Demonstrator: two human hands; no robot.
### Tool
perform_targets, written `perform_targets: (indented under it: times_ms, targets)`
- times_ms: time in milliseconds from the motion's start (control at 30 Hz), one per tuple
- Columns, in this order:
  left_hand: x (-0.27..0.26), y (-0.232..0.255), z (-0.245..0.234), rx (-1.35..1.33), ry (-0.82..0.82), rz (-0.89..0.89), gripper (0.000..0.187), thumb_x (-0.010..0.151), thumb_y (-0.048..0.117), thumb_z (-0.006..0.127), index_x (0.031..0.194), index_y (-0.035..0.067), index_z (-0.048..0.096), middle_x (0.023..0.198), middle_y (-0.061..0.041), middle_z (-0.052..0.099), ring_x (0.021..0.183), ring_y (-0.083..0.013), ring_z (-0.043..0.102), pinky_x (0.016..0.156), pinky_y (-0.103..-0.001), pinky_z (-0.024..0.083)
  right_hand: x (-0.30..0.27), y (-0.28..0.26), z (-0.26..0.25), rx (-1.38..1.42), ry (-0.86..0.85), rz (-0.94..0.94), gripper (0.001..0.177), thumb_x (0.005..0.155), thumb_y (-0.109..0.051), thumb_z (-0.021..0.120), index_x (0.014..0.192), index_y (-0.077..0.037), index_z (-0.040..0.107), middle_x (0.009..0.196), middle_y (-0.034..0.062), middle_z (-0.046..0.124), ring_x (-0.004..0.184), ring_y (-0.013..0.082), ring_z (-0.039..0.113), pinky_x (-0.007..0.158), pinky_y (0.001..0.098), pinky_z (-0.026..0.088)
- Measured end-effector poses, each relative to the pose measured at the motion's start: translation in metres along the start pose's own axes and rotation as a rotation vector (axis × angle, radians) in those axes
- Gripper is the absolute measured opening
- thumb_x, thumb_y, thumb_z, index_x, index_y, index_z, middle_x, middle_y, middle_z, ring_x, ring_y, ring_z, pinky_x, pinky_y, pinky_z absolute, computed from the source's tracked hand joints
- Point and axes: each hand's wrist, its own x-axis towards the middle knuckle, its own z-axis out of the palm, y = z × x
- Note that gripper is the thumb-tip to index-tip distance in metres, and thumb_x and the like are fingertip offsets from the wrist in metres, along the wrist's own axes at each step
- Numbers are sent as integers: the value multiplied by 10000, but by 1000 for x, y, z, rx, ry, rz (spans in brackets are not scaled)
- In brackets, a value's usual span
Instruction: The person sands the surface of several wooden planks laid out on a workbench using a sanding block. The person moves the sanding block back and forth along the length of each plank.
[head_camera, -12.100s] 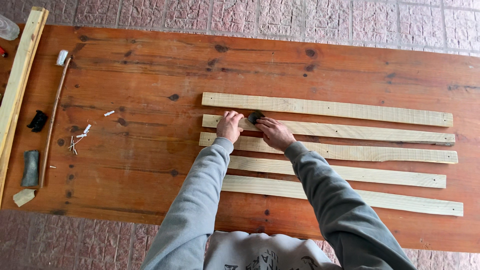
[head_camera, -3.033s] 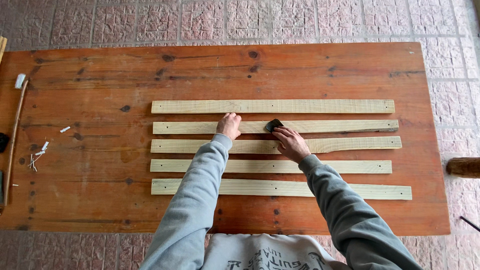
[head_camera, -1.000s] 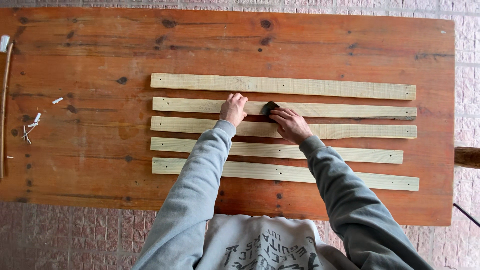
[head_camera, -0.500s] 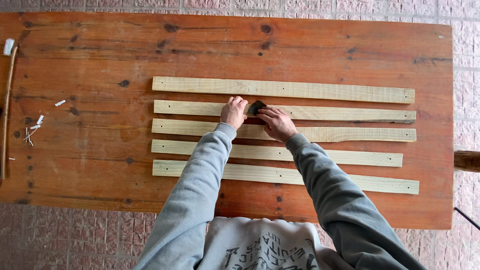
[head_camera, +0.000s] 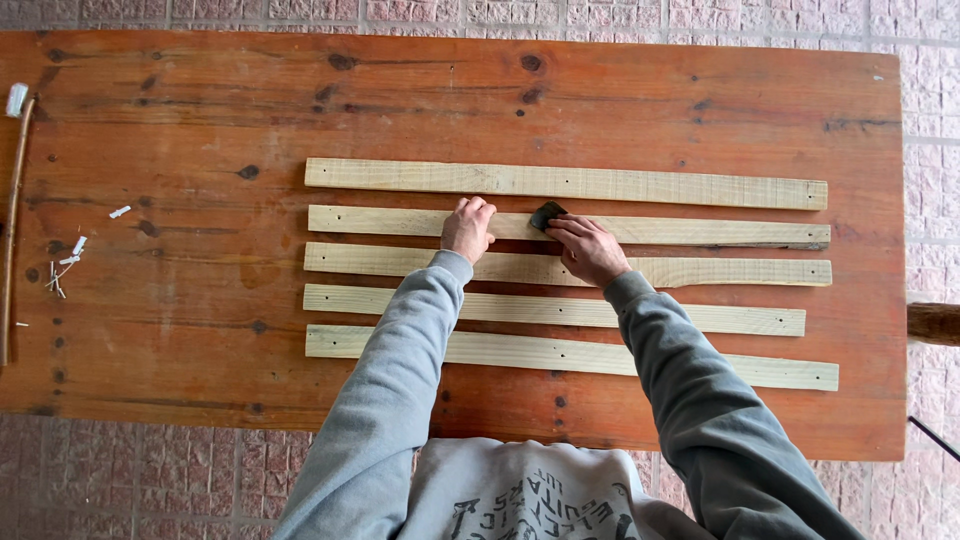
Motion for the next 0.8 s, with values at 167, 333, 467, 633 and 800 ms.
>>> perform_targets:
  times_ms: [167, 333, 467, 633, 800]
  targets:
    - [-1, 2, -3, 4, 0, -1, 551, 677, 234, 946, 1151, 177, 671, 1107, -5, 597, 1179, -259, 580, 885, -454, 637, 15, -5, 9, 5, 2, 11, 441, 768, -95, 607, 1196, -150, 700, 1306, 8, 669, 1308, 218, 594, 1080, 384, 490]
    - [0, 3, -3, 8, 2, -2, 548, 679, 227, 948, 1151, 174, 675, 1105, -6, 597, 1177, -260, 582, 887, -451, 633, 27, -20, 23, 37, 4, 19, 442, 773, -95, 625, 1204, -146, 705, 1300, 17, 675, 1297, 227, 599, 1082, 385, 485]
    - [-1, 3, -6, 2, 2, -11, 542, 682, 229, 945, 1147, 176, 672, 1110, -5, 595, 1181, -259, 579, 895, -452, 630, 33, -37, 32, 51, 1, 29, 438, 766, -119, 641, 1198, -159, 702, 1316, 6, 663, 1313, 220, 586, 1074, 393, 485]
    - [-1, 7, -12, -8, 13, -3, 528, 677, 225, 944, 1128, 175, 674, 1109, -2, 602, 1181, -260, 581, 902, -446, 630, 28, -46, 27, 76, -34, 6, 439, 764, -110, 634, 1194, -152, 712, 1318, 29, 671, 1329, 236, 581, 1071, 409, 479]
    - [-1, 3, -4, 4, -4, -8, 535, 685, 233, 940, 1147, 185, 674, 1117, -3, 599, 1189, -255, 576, 915, -445, 625, 8, -36, 13, 81, -14, -22, 433, 751, -119, 642, 1177, -141, 717, 1292, 31, 686, 1309, 231, 600, 1087, 401, 477]
